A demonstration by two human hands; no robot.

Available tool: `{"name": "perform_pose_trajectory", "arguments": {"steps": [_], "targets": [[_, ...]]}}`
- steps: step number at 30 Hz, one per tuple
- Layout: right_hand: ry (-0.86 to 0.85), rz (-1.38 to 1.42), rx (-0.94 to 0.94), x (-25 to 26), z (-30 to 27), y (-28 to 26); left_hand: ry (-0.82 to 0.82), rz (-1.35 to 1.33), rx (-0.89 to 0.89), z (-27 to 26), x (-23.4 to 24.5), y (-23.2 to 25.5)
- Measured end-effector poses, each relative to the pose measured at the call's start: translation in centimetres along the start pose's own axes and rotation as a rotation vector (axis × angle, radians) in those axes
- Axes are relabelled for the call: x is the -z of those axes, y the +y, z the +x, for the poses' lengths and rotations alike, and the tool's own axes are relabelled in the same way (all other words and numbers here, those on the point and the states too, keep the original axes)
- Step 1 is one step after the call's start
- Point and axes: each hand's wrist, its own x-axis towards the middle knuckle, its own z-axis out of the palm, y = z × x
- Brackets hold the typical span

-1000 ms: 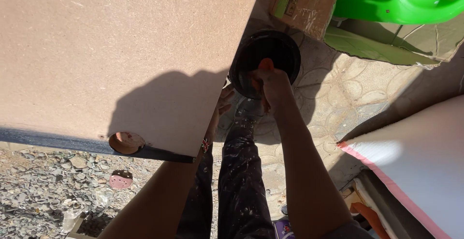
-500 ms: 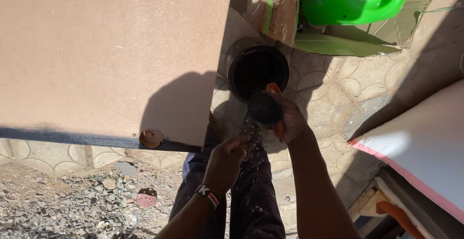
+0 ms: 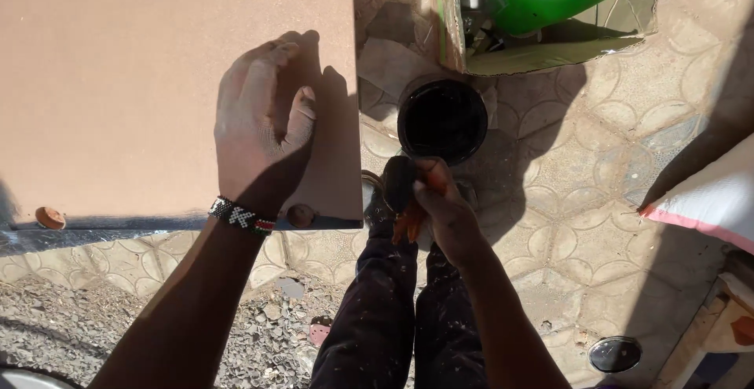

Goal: Painting a wooden furniture component with black paint using a sponge

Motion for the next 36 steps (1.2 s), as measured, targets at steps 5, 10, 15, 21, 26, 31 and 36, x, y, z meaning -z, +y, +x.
{"name": "perform_pose_trajectory", "arguments": {"steps": [5, 10, 15, 21, 26, 31, 36], "targets": [[0.038, -0.153, -0.122, -1.0, -3.6, 5.0, 0.128, 0.499, 0.026, 0.2, -4.7, -7.7], [0.157, -0.162, 0.086, -5.9, 1.9, 2.6, 0.150, 0.558, -0.020, 0.6, -5.1, -7.5], [-0.003, -0.176, 0.198, -6.8, 9.3, -4.8, 0.133, 0.607, 0.044, 0.7, -5.3, -7.2], [-0.033, -0.191, -0.326, -2.2, -4.4, 5.9, 0.139, 0.598, 0.042, 0.8, -5.2, -6.3], [0.171, -0.185, -0.152, -5.0, -0.9, 3.9, 0.104, 0.608, 0.069, 1.0, -5.0, -6.1], [0.152, -0.238, 0.330, -7.5, 9.4, -2.5, 0.080, 0.627, 0.087, 0.7, -5.0, -6.1], [-0.067, -0.103, 0.069, -4.3, 2.2, 1.8, 0.056, 0.591, 0.105, 0.8, -5.2, -6.4]]}}
